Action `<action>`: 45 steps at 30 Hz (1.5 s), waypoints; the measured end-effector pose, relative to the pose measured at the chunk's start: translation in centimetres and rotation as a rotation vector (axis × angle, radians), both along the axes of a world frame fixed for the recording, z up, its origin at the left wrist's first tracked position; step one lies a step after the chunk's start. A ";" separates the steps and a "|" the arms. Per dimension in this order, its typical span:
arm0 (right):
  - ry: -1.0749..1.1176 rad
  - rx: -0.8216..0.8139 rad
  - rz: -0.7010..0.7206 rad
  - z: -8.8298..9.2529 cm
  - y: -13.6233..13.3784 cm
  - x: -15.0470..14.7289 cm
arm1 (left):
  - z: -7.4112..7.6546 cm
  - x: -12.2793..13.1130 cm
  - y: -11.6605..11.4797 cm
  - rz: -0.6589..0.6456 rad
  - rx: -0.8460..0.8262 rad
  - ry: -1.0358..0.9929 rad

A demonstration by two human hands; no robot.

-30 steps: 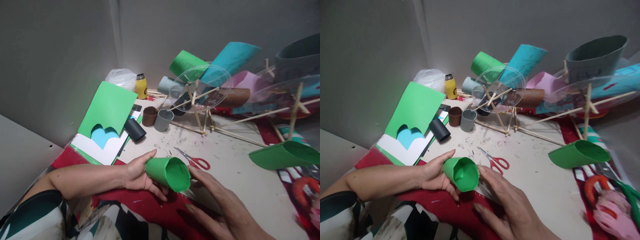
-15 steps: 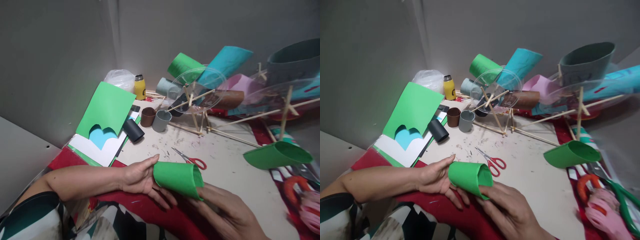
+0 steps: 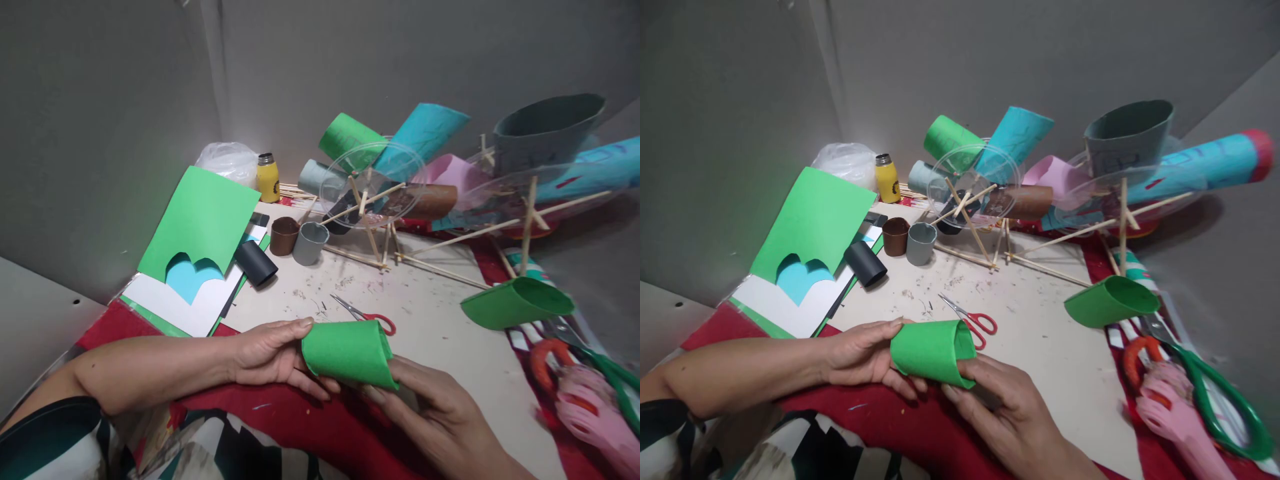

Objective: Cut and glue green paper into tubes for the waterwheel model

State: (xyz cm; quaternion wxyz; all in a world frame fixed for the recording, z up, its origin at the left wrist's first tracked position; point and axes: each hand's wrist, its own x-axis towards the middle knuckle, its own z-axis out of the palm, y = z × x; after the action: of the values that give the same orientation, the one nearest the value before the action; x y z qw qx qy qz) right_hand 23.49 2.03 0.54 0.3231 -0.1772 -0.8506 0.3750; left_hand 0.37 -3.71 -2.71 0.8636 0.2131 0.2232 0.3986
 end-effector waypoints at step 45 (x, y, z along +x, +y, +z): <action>0.036 -0.061 -0.212 -1.5 0.1 2.4 | 0.9 -0.3 0.5 0.180 0.018 0.120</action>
State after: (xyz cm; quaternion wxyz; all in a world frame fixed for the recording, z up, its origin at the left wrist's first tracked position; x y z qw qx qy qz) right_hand 25.86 2.13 -0.96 0.3708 -0.2691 -0.8093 0.3675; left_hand 0.10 -3.26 -1.83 0.8075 0.2237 0.2892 0.4629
